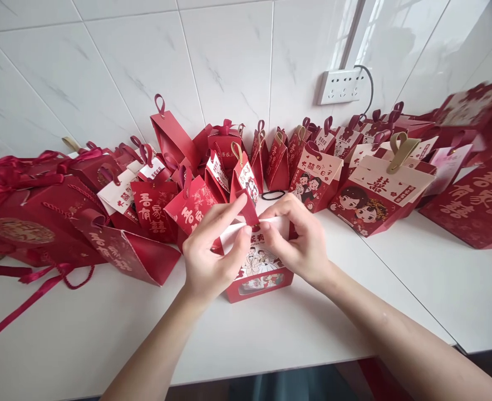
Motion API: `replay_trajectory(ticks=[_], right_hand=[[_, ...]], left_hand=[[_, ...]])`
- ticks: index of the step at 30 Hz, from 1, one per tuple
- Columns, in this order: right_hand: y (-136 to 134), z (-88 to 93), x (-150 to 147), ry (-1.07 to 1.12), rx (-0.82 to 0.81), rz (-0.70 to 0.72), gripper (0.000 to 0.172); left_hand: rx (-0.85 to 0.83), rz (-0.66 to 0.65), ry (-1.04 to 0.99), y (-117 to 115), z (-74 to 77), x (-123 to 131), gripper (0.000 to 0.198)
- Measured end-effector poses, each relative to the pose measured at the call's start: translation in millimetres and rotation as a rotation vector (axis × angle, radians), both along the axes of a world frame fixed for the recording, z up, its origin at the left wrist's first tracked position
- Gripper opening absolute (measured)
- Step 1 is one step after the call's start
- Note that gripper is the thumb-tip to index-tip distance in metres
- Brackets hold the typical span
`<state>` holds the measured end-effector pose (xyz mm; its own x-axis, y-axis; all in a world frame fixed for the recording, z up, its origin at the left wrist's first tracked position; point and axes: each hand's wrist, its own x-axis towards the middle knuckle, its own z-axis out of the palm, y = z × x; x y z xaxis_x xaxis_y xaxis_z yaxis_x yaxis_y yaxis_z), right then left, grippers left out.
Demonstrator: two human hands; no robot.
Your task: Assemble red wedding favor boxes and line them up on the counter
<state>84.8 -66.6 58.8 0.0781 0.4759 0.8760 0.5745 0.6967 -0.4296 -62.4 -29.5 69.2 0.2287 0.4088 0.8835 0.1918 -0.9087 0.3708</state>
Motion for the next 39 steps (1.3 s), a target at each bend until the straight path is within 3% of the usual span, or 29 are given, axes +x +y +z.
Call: replay_trajectory(ticks=[15,34,39], right_hand=[[-1.0,2.9,1.6,0.054,-0.03,0.076,0.008],[0.6,7.7,3.4,0.047,-0.081,0.118,0.007],[0.2,7.3,6.0,0.053,-0.101,0.174,0.005]], left_hand=[[-0.211,-0.007,-0.079,-6.6,1.1,1.8,0.033],[-0.277,-0.083,-0.13,-9.5,2.7,2.2,0.034],[-0.384,-0.13,-0.144,-6.2,1.1,1.7,0.047]])
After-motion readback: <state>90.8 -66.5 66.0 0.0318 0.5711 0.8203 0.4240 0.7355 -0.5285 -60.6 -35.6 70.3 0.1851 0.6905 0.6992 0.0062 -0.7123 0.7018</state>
